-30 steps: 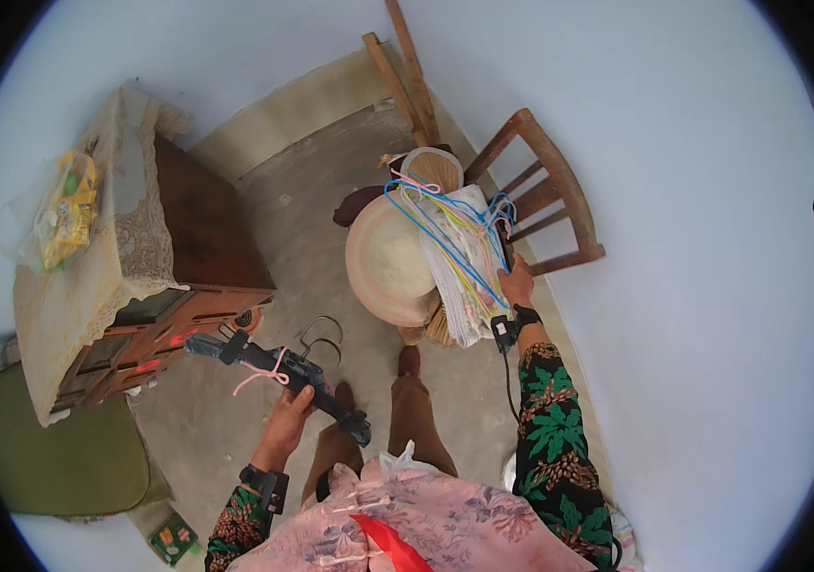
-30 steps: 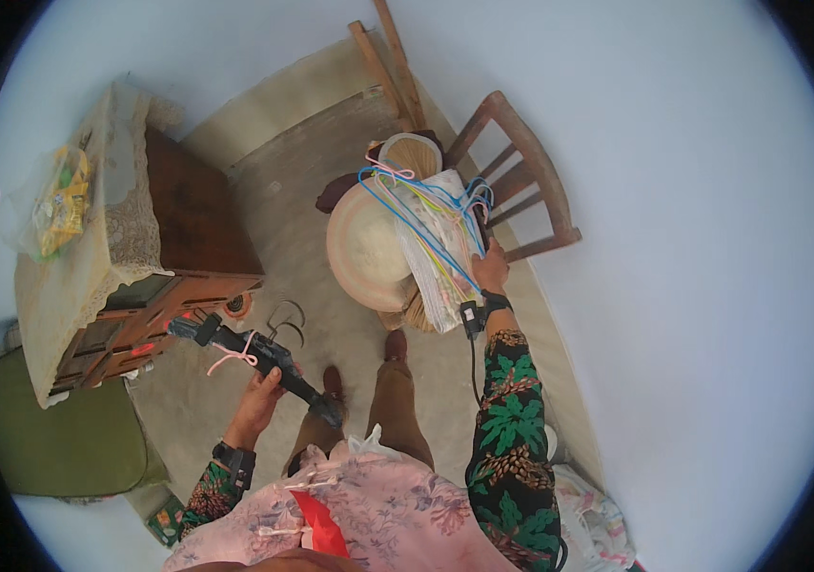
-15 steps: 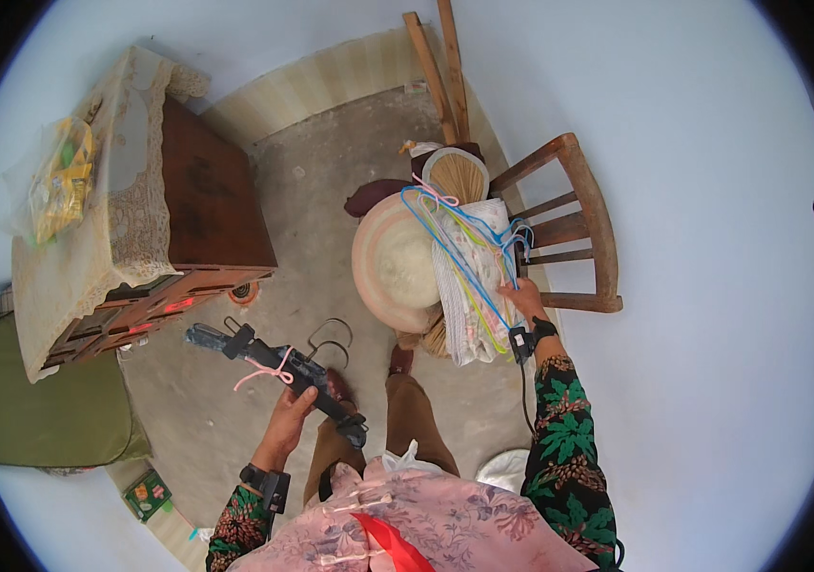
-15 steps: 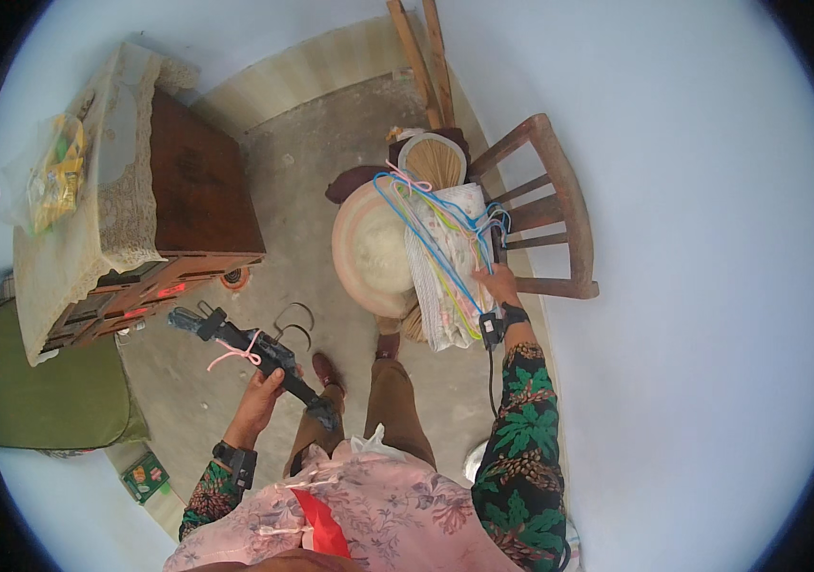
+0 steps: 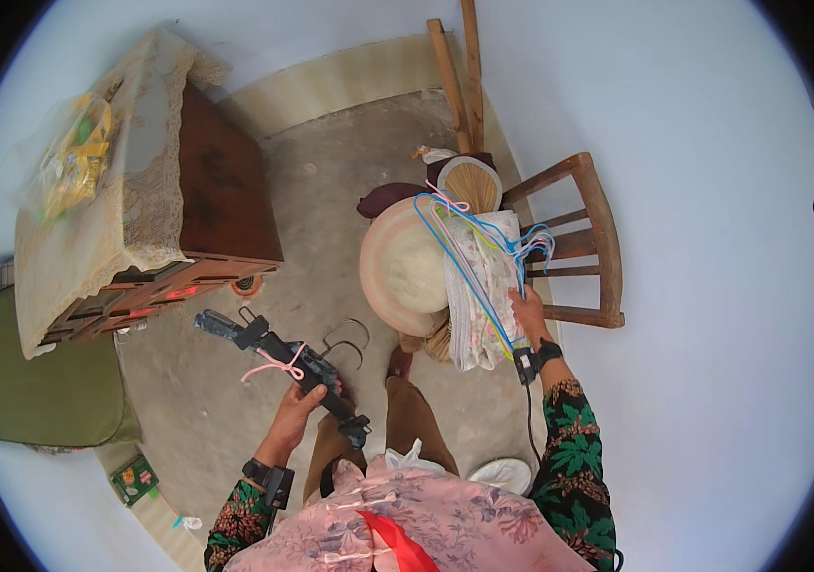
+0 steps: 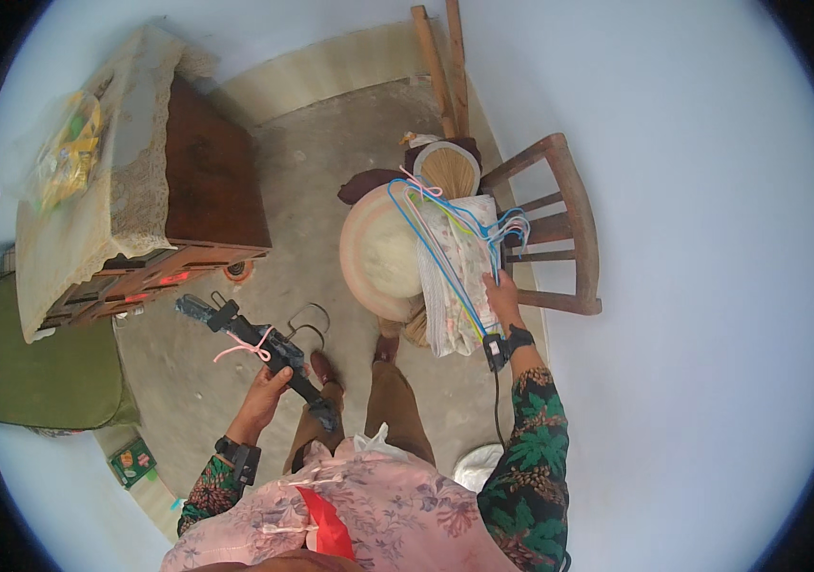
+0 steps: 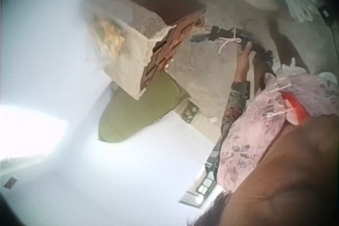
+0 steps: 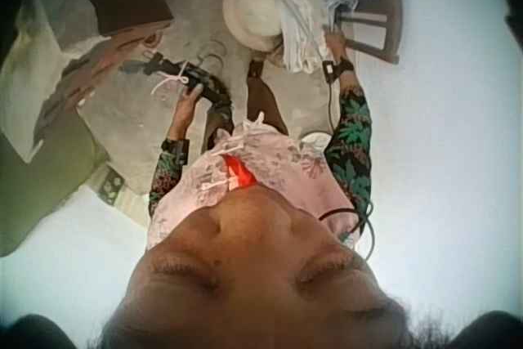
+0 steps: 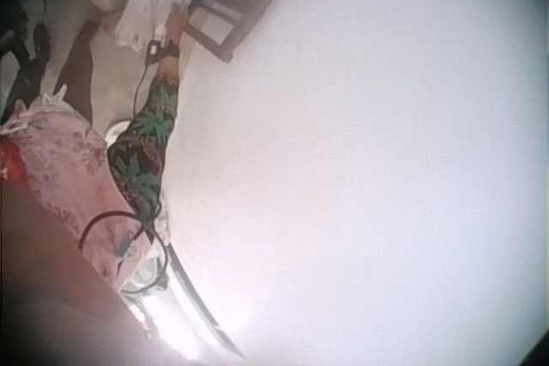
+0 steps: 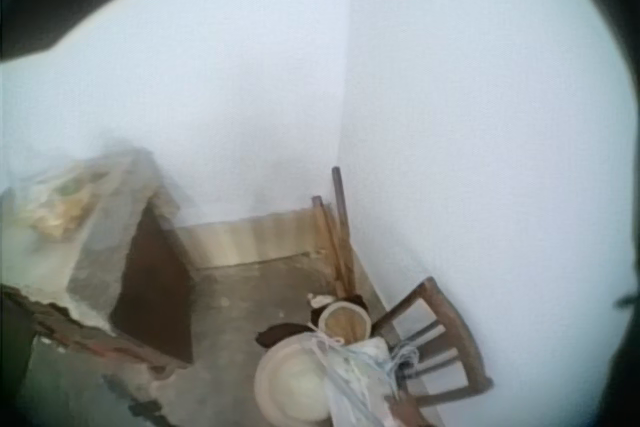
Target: The person ties a white plastic bag, places it on a table, then picks up a black strap and ties it with a pink string. They walk across the room, pick up several plastic hangers, and place them on a wooden cabinet.
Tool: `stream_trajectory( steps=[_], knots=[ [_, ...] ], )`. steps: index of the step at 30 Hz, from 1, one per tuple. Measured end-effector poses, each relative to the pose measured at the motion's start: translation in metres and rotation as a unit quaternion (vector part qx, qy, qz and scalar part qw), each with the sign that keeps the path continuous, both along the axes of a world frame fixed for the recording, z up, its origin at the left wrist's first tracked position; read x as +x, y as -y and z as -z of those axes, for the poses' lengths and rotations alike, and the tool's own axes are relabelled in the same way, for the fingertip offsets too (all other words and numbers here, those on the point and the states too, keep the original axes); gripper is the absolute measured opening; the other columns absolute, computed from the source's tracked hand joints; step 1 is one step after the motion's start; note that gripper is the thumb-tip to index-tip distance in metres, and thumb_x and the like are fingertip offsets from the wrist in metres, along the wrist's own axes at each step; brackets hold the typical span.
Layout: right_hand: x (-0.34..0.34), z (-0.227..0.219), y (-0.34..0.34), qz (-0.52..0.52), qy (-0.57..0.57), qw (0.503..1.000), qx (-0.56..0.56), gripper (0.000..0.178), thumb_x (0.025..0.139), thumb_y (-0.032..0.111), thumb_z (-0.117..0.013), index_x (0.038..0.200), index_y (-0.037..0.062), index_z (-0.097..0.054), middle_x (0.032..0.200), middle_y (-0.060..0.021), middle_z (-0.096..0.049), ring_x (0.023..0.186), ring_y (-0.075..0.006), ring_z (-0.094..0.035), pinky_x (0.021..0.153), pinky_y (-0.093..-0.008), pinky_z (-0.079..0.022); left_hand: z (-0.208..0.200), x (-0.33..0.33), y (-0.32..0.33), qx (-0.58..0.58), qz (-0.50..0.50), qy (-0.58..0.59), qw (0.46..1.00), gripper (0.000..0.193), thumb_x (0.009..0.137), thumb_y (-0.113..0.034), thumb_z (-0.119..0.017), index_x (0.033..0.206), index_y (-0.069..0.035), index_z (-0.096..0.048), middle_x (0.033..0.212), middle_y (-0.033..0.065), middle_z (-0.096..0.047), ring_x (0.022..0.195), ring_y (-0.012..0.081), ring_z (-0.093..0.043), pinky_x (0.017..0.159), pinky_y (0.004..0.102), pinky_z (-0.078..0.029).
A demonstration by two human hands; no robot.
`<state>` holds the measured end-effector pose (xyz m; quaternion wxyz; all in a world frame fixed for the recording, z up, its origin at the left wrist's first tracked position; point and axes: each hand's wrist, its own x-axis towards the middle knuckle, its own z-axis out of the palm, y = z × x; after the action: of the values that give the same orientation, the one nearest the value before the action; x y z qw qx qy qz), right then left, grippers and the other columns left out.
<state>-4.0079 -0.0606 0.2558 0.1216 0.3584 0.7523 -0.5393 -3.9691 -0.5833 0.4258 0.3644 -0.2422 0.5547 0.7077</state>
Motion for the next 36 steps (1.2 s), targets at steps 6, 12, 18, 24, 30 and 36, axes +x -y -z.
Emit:
stream_trajectory(
  steps=[6, 12, 18, 24, 30, 36],
  knots=[
    [-0.006, -0.015, 0.018, -0.032, -0.096, 0.983, 0.153, 0.031, 0.095, 0.03, -0.067, 0.091, 0.001, -0.056, 0.07, -0.0078, -0.052, 0.065, -0.0173, -0.047, 0.063, -0.0359, -0.044, 0.006, -0.002, 0.003, -0.011, 0.007, -0.063, 0.998, 0.042, 0.093, -0.031, -0.07, 0.122, -0.002, -0.061, 0.109, 0.0069, -0.07, 0.094, 0.017, -0.067, 0.078, 0.0308, -0.056],
    [-0.023, -0.098, 0.098, 0.018, -0.147, 0.982, -0.119, 0.026, 0.098, 0.03, -0.067, 0.091, 0.0111, -0.051, 0.06, 0.0054, -0.043, 0.046, -0.005, -0.038, 0.042, -0.0229, -0.032, 0.003, 0.001, 0.013, 0.022, 0.0, -0.055, 0.998, 0.046, 0.092, -0.032, -0.071, 0.126, -0.005, -0.058, 0.11, 0.0053, -0.068, 0.074, 0.0112, -0.067, 0.048, 0.0228, -0.052],
    [-0.024, -0.115, 0.179, 0.029, -0.107, 0.965, -0.239, 0.03, 0.099, 0.035, -0.064, 0.091, 0.0118, -0.046, 0.061, 0.0046, -0.039, 0.046, -0.0062, -0.038, 0.042, -0.0243, -0.034, 0.015, 0.01, 0.035, 0.02, 0.0, -0.11, 0.994, 0.053, 0.092, -0.038, -0.07, 0.129, -0.002, -0.056, 0.116, 0.0063, -0.066, 0.102, 0.0156, -0.062, 0.084, 0.0312, -0.047],
    [-0.015, -0.082, 0.221, 0.041, -0.044, 0.929, -0.365, 0.035, 0.1, 0.039, -0.062, 0.083, 0.015, -0.044, 0.06, 0.0048, -0.037, 0.047, -0.0059, -0.038, 0.043, -0.0238, -0.035, 0.038, 0.027, 0.06, 0.014, -0.062, -0.119, 0.991, 0.056, 0.092, -0.043, -0.07, 0.129, -0.003, -0.055, 0.12, 0.0083, -0.065, 0.114, 0.0202, -0.061, 0.103, 0.0374, -0.045],
    [-0.006, -0.058, 0.248, 0.019, 0.033, 0.925, -0.379, 0.029, 0.102, 0.036, -0.058, 0.087, 0.0155, -0.045, 0.06, 0.0046, -0.037, 0.045, -0.0067, -0.036, 0.042, -0.025, -0.033, 0.052, 0.043, 0.075, 0.024, -0.141, -0.089, 0.986, 0.048, 0.094, -0.037, -0.069, 0.128, -0.005, -0.056, 0.118, 0.0071, -0.067, 0.111, 0.018, -0.061, 0.101, 0.0352, -0.045],
    [0.012, -0.038, 0.283, -0.115, 0.101, 0.943, -0.296, 0.028, 0.102, 0.035, -0.06, 0.089, 0.0143, -0.045, 0.059, 0.0042, -0.037, 0.043, -0.0066, -0.036, 0.04, -0.0247, -0.033, 0.065, 0.056, 0.1, 0.003, -0.189, -0.049, 0.981, 0.046, 0.094, -0.036, -0.07, 0.128, -0.008, -0.057, 0.113, 0.0018, -0.069, 0.098, 0.0081, -0.059, 0.085, 0.0263, -0.043]
  ],
)
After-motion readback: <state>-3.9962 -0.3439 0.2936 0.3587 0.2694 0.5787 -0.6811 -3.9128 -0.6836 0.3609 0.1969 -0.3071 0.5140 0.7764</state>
